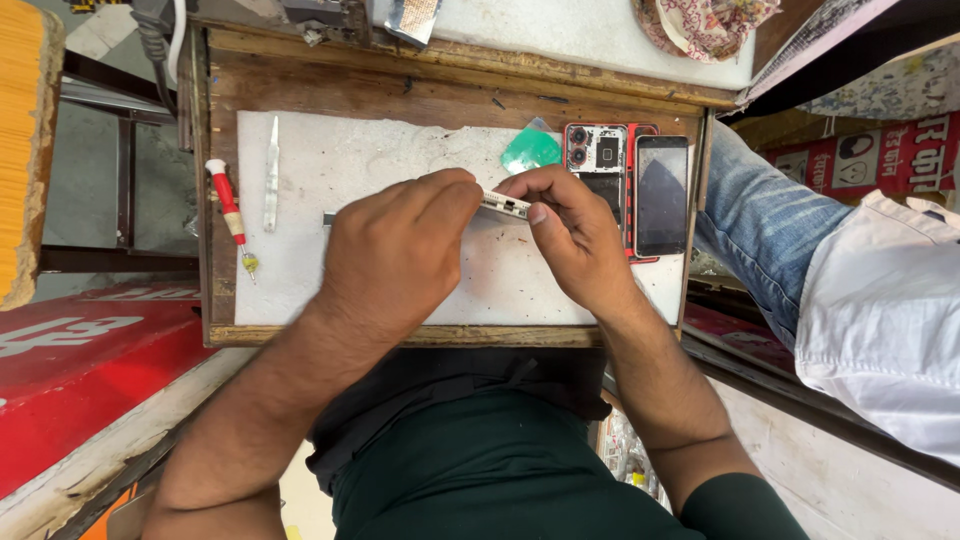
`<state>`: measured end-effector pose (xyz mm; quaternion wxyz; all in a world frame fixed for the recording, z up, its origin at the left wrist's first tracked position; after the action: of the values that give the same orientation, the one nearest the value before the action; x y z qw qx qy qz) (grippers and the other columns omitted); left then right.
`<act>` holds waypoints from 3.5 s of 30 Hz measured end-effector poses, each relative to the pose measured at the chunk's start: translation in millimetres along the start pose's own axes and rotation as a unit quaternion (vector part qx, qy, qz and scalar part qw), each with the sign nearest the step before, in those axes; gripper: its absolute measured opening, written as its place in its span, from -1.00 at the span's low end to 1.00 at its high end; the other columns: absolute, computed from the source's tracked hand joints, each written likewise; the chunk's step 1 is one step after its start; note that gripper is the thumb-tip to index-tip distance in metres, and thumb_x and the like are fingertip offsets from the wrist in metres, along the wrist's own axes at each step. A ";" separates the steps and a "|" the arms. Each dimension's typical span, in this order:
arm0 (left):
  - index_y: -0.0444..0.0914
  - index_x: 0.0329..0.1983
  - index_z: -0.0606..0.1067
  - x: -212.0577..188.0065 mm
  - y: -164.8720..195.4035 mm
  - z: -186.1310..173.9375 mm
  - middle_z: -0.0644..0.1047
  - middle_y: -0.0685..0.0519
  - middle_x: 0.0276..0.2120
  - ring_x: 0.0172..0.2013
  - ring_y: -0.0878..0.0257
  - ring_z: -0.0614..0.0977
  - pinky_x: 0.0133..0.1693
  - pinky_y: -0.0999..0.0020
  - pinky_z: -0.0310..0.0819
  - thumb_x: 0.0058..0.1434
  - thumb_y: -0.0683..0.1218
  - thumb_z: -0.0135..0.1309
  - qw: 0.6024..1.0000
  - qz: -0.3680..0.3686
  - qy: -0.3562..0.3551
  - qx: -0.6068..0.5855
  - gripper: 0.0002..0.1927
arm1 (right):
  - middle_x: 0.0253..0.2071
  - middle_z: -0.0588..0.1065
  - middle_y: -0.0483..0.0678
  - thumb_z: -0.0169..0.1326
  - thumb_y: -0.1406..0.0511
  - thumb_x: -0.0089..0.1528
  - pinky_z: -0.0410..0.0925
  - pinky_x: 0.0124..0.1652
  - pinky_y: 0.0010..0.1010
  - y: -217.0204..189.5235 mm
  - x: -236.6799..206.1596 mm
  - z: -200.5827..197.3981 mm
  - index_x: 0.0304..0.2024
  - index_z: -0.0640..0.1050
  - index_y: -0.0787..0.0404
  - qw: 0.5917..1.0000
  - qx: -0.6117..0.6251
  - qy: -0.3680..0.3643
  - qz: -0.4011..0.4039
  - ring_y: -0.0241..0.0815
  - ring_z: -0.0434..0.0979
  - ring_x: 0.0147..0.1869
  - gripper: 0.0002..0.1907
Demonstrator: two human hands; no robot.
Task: The person uses a prying tool to separate the screen from the smartphone frame, then uses a screwdriver to remove screws from the internal chassis. The person handles the phone, screen, and internal components on a workbench.
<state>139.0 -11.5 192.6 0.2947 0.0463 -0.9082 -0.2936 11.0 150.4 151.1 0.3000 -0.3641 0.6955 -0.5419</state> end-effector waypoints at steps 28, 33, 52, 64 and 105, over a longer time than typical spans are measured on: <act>-0.20 0.07 0.48 6.5 -88.3 10.8 0.66 0.08 -0.25 -0.34 0.25 0.74 -0.46 0.41 0.65 0.47 -0.20 0.18 0.985 -0.168 0.030 0.006 -0.82 | -0.23 0.52 0.03 -0.08 -0.09 0.45 0.45 0.24 0.01 61.8 12.7 -3.8 0.07 0.33 0.10 0.954 0.287 0.044 -0.078 -0.13 0.58 -0.07 -0.56; -0.17 0.26 0.48 -15.6 -12.9 36.9 0.61 -0.01 0.04 -0.07 0.10 0.72 -0.05 0.30 0.64 0.30 -0.13 0.21 0.993 0.039 -0.044 -0.098 -0.55 | -0.11 0.49 0.06 -0.01 -0.06 0.42 0.36 0.05 -0.29 62.9 14.1 -2.6 0.11 0.32 0.16 0.955 0.283 0.066 -0.061 -0.18 0.51 -0.03 -0.51; -0.11 0.24 0.50 -26.2 -29.9 24.4 0.63 -0.01 -0.01 -0.13 0.27 0.74 -0.10 0.42 0.63 0.28 -0.34 0.11 0.955 -0.058 -0.113 -0.266 -0.52 | 0.46 0.18 0.26 0.38 0.37 0.17 0.39 0.36 -0.08 -7.1 -9.1 23.4 0.20 0.30 0.19 0.945 -0.224 0.080 -0.224 0.12 0.33 0.52 -0.34; -0.12 0.25 0.48 -31.1 -18.3 18.3 0.63 -0.03 0.01 -0.14 0.23 0.75 -0.14 0.41 0.72 0.30 -0.32 0.12 0.963 -0.027 -0.102 -0.247 -0.53 | 0.36 0.21 0.12 0.51 0.41 0.06 0.42 0.31 -0.13 5.6 -22.3 29.0 0.13 0.32 0.14 0.916 -0.264 0.164 -0.256 0.05 0.34 0.46 -0.27; -0.43 0.16 0.36 -59.6 -10.1 99.1 0.60 -0.09 -0.36 -0.38 0.04 0.67 -0.36 0.17 0.60 0.13 -0.23 0.12 0.993 -0.100 -0.064 -0.009 -0.50 | 0.46 0.21 0.12 0.35 0.48 0.24 0.51 0.33 -0.24 27.4 7.9 -3.2 0.15 0.22 0.19 0.980 -0.014 0.160 -0.117 -0.13 0.41 0.44 -0.38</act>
<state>131.4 45.6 91.8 0.2058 0.1159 -0.9132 -0.3320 -1.0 149.6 125.0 0.1137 -0.3557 0.6947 -0.6147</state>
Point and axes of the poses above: each hand's wrist, its own x-axis towards the middle knuckle, its own z-axis out of the palm, y = z × x, the point moved 3 cm from there along x, towards the middle knuckle
